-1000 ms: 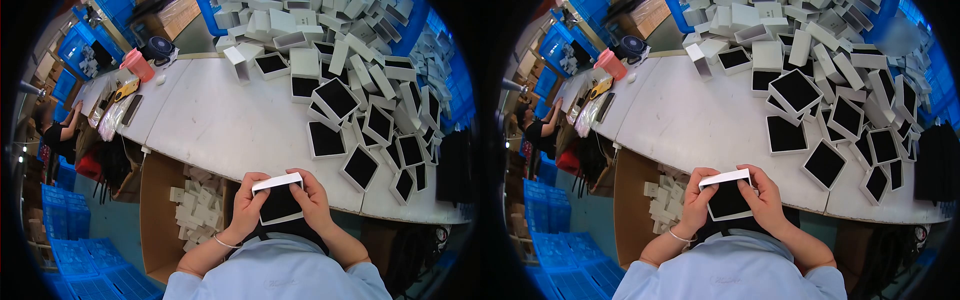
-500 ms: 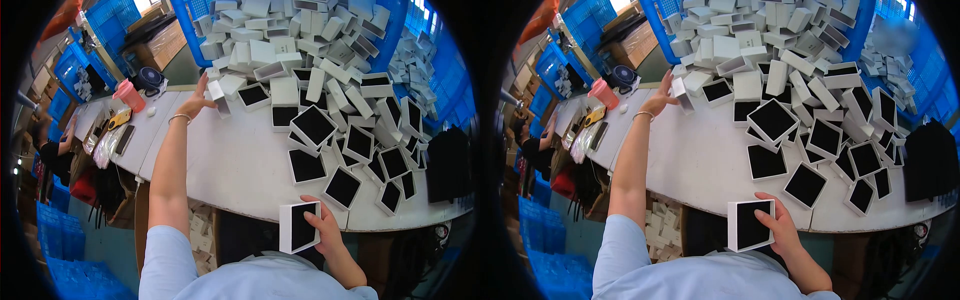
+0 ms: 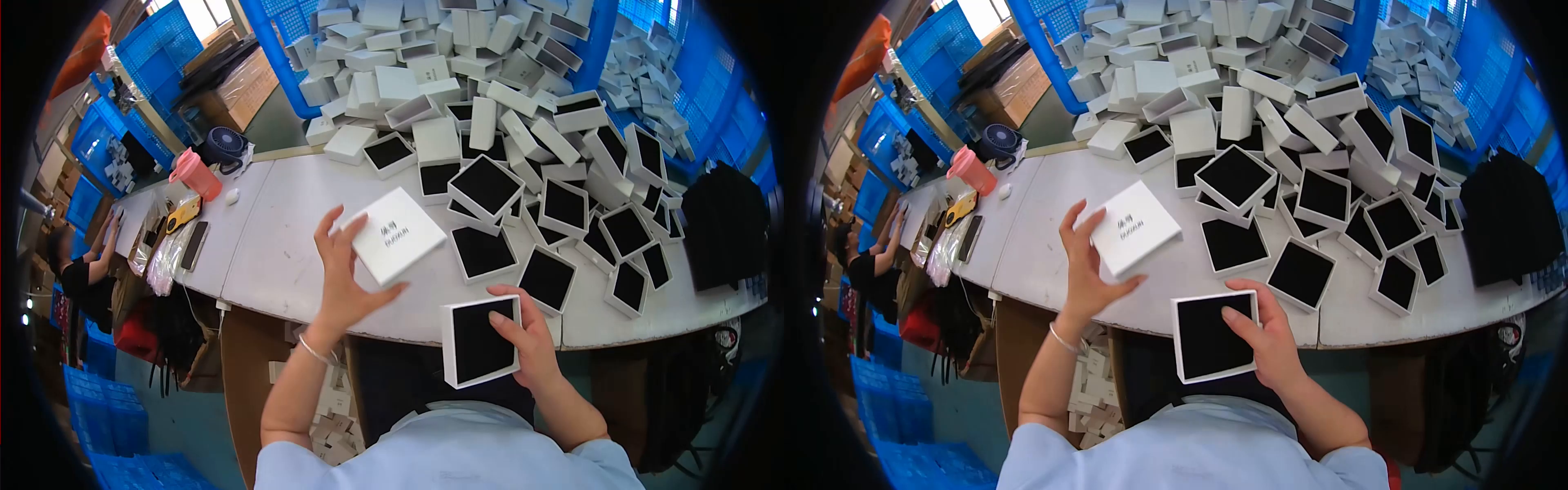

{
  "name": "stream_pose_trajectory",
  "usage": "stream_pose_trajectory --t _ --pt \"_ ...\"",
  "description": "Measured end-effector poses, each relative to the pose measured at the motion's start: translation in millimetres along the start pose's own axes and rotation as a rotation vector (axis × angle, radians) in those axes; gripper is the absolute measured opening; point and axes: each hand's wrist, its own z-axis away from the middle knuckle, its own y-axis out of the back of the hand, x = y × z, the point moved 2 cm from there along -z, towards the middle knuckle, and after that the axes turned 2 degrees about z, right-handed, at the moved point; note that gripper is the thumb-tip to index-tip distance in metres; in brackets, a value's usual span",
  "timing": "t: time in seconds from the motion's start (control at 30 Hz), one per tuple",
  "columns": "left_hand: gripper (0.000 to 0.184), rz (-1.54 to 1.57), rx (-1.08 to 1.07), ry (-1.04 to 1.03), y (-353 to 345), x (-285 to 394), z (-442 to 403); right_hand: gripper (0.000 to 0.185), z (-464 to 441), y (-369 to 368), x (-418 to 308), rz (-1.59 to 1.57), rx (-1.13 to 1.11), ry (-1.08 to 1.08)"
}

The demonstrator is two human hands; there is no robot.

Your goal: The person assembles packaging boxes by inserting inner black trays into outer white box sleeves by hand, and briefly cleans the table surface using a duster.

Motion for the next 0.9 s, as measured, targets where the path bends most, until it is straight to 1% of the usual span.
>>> stream_pose_trajectory --t 0.03,0.1,0.17,0.2,0.27,0.3,0.37,0.43,0.5,0.53,0.6,0.63,0.7,0.73,0.77,0.8,0.83,0.87,0.9 --pt "0.096 0.059 0.023 -0.003 -12 14 17 0.037 -2 -3 0 0.036 -0.026 0.023" --pt "0.094 -0.031 0.027 -0.022 -25 36 43 0.036 -7 -7 -2 0.128 -0.044 0.065" --pt "0.092 0.139 0.129 0.06 -34 35 67 0.033 -4 -8 -4 0.17 -0.017 0.139" --pt "0.092 0.137 0.133 0.065 -36 39 77 0.033 -3 -7 -1 0.171 -0.021 0.135" --pt "0.089 0.087 0.263 0.039 -34 45 92 0.03 -1 -3 4 0.307 0.131 0.317" --pt "0.089 0.082 0.26 0.042 -36 49 95 0.03 -1 -4 6 0.301 0.13 0.314" --pt "0.085 -0.133 0.331 -0.038 -41 60 101 0.028 0 -6 10 0.237 0.151 0.274" --pt "0.082 -0.165 0.349 -0.051 -46 58 106 0.027 2 -7 13 0.266 0.143 0.292" --pt "0.079 -0.289 0.367 -0.118 -50 59 111 0.026 4 -5 20 0.193 0.128 0.235" --pt "0.079 -0.284 0.362 -0.115 -51 59 113 0.026 6 -7 20 0.194 0.135 0.232" --pt "0.079 -0.302 0.336 -0.126 -55 60 118 0.023 12 -14 22 -0.067 0.219 0.158" --pt "0.079 -0.299 0.335 -0.127 -53 65 114 0.023 15 -16 23 -0.066 0.221 0.16" --pt "0.065 -0.098 0.213 -0.13 -46 79 105 0.022 20 -18 27 -0.229 0.205 0.123" --pt "0.065 -0.097 0.21 -0.129 -45 76 109 0.021 19 -14 26 -0.216 0.201 0.146" --pt "0.057 0.344 0.301 0.013 -41 67 117 0.021 17 -9 24 -0.216 0.202 0.146" --pt "0.05 0.784 0.384 0.157 -37 55 123 0.021 15 -5 19 -0.032 0.136 0.209" --pt "0.041 1.047 0.377 0.218 -27 50 121 0.022 14 -3 17 0.152 0.066 0.268" --pt "0.046 0.969 0.355 0.388 -27 48 120 0.021 15 -6 14 0.386 -0.002 0.326" --pt "0.057 0.886 0.335 0.554 -26 49 117 0.021 15 -7 22 0.4 -0.017 0.392"
